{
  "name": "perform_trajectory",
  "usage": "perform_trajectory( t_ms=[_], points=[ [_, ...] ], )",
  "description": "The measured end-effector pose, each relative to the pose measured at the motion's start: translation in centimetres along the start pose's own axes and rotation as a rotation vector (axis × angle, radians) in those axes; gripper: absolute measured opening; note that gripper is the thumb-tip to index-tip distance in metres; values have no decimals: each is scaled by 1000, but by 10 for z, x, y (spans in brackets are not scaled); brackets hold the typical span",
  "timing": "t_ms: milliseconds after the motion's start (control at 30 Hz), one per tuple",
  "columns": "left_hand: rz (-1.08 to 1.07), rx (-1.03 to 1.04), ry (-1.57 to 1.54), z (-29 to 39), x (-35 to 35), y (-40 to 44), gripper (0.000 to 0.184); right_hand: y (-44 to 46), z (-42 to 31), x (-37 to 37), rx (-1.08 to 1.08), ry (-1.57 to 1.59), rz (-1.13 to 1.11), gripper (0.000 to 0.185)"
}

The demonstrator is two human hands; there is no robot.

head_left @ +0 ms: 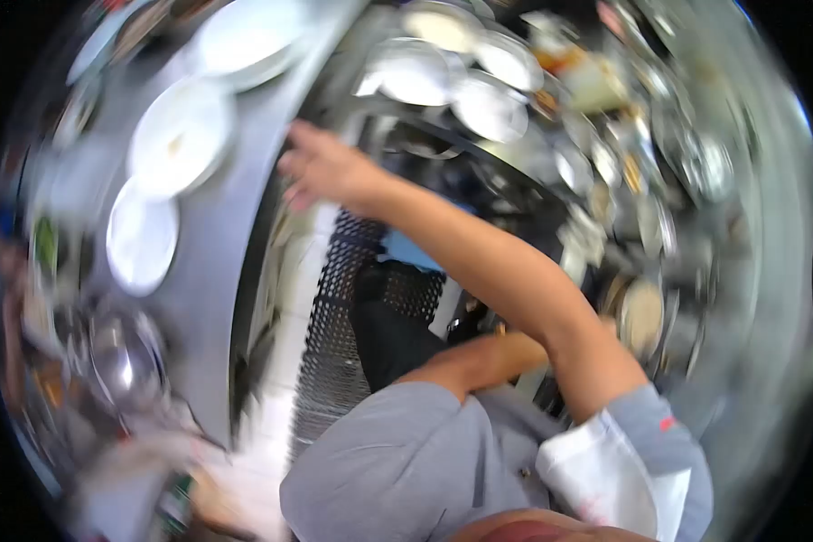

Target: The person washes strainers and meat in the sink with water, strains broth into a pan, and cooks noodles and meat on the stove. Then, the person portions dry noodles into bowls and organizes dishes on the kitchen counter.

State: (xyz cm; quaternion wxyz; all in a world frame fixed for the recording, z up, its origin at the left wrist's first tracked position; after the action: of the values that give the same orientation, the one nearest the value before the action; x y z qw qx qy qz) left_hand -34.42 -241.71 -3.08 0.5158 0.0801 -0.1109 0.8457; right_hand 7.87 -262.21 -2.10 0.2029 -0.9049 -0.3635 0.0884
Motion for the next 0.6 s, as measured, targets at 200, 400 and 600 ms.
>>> perform_trajectory(
  t_ms=[200, 400, 600],
  points=[
    [-329, -350, -227, -30, 21, 15, 17, -257, 15, -87, -355, -231, 538, 28],
    [-289, 56, 89, 9, 24, -10, 19, -525, 132, -106, 52, -99, 1577, 16],
    [-171, -259, -7, 18, 67, -8, 22, -562, 272, -112, 99, 570, 1655, 23]
  ],
)
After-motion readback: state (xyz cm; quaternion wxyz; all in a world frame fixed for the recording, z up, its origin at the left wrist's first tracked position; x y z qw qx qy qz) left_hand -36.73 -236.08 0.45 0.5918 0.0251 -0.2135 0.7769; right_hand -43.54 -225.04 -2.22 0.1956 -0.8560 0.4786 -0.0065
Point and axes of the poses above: each hand's wrist, its own y-axis towards the middle knuckle, its own x-axis out of the palm, z = x × y, the point moved 6 cm from there along y, towards the middle knuckle, and after that the axes turned 9 degrees about -y, right-handed, at the moved point
